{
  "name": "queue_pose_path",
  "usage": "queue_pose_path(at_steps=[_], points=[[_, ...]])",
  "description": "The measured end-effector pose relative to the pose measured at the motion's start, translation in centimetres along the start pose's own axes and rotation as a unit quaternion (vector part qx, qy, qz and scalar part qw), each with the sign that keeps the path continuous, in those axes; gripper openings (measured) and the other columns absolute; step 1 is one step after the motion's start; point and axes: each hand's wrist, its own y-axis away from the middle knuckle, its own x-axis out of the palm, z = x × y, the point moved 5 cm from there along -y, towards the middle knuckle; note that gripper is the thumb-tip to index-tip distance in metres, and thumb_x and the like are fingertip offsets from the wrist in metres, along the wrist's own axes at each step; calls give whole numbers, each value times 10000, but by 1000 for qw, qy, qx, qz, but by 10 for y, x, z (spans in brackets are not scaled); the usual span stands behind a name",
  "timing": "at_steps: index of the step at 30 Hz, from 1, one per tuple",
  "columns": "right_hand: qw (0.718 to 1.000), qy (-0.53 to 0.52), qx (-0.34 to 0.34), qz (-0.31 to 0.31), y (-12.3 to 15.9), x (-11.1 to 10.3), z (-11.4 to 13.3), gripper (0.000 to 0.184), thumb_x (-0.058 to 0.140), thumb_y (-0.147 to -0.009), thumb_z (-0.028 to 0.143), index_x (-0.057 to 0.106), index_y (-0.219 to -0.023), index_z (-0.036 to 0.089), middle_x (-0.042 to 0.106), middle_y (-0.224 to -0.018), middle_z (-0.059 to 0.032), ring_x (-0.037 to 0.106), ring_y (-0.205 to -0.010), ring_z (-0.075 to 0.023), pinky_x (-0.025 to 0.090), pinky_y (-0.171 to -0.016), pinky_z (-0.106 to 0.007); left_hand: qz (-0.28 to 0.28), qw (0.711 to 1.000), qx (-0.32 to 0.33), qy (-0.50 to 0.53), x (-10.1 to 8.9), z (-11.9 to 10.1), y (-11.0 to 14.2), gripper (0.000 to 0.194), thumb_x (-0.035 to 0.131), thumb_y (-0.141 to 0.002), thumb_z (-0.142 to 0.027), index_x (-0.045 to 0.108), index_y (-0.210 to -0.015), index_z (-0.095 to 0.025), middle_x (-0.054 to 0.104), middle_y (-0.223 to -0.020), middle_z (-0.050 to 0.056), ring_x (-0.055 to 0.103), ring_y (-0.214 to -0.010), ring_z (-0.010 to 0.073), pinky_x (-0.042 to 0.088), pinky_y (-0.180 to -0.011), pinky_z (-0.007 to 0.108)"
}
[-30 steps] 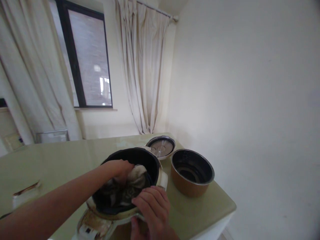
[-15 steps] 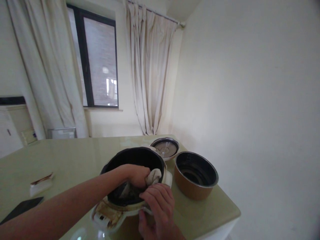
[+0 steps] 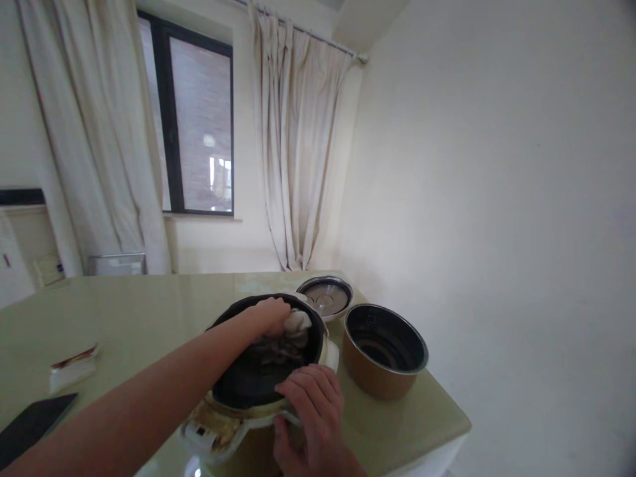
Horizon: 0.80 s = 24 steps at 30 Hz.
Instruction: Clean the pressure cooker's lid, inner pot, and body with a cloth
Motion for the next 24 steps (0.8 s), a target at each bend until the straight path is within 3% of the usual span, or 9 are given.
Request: queue_pose_path(at_steps=[4,8,11,14,16,18,21,24], points=[[1000,2,2,-2,1,1,-1,291,545,-877,181,632,-1154,193,718,-977,-78,693,-939,-239,541,-873,-415,24,999,28,12,1,-29,-4,455,747,-749,-249,777,-1185,-119,756,-1284,256,755,-1160,393,628,-936,439],[1000,-1,-1,4,2,1,0,289,560,-884,190,637,-1162,183,720,-987,-83,690,-950,-244,537,-872,-421,66,994,79,46,10,-41,23,366,769,-706,-268,798,-1055,-161,816,-1130,182,786,-1022,329,633,-862,381],[1000,1,-9,-3,2,0,0,285,566,-889,191,638,-1164,184,722,-986,-86,694,-951,-249,538,-878,-426,158,977,117,84,25,-30,52,250,725,-742,-239,806,-972,-186,839,-995,119,791,-900,296,642,-785,375],[1000,1,-19,-4,1,0,0,286,566,-887,184,639,-1163,185,723,-978,-84,697,-937,-245,540,-869,-420,227,969,88,38,36,-1,72,256,706,-753,-173,821,-982,-164,841,-1017,160,804,-921,334,653,-778,408],[1000,-2,-20,4,0,1,-1,293,568,-881,178,637,-1166,181,722,-975,-80,692,-934,-240,538,-867,-415,214,975,41,-29,35,17,71,338,757,-691,-110,829,-1017,-160,833,-1056,202,805,-988,380,657,-812,437],[1000,-7,-15,6,0,2,-3,300,565,-876,177,632,-1168,177,720,-981,-81,686,-939,-238,535,-866,-416,160,984,8,-79,29,24,59,434,780,-662,-59,827,-1077,-176,818,-1127,228,781,-1096,415,643,-900,487],[1000,-16,-1,-9,1,4,-4,298,558,-860,180,629,-1149,188,715,-974,-74,679,-930,-237,526,-859,-422,89,992,3,-91,17,14,29,418,728,-754,-59,815,-1149,-168,775,-1252,261,727,-1225,442,593,-1009,565],[1000,-17,7,-21,0,5,-3,293,559,-837,177,630,-1121,197,710,-945,-61,675,-903,-232,519,-849,-421,57,996,21,-71,6,-5,-1,397,752,-755,-101,813,-1145,-145,757,-1287,267,720,-1235,442,593,-1020,546]])
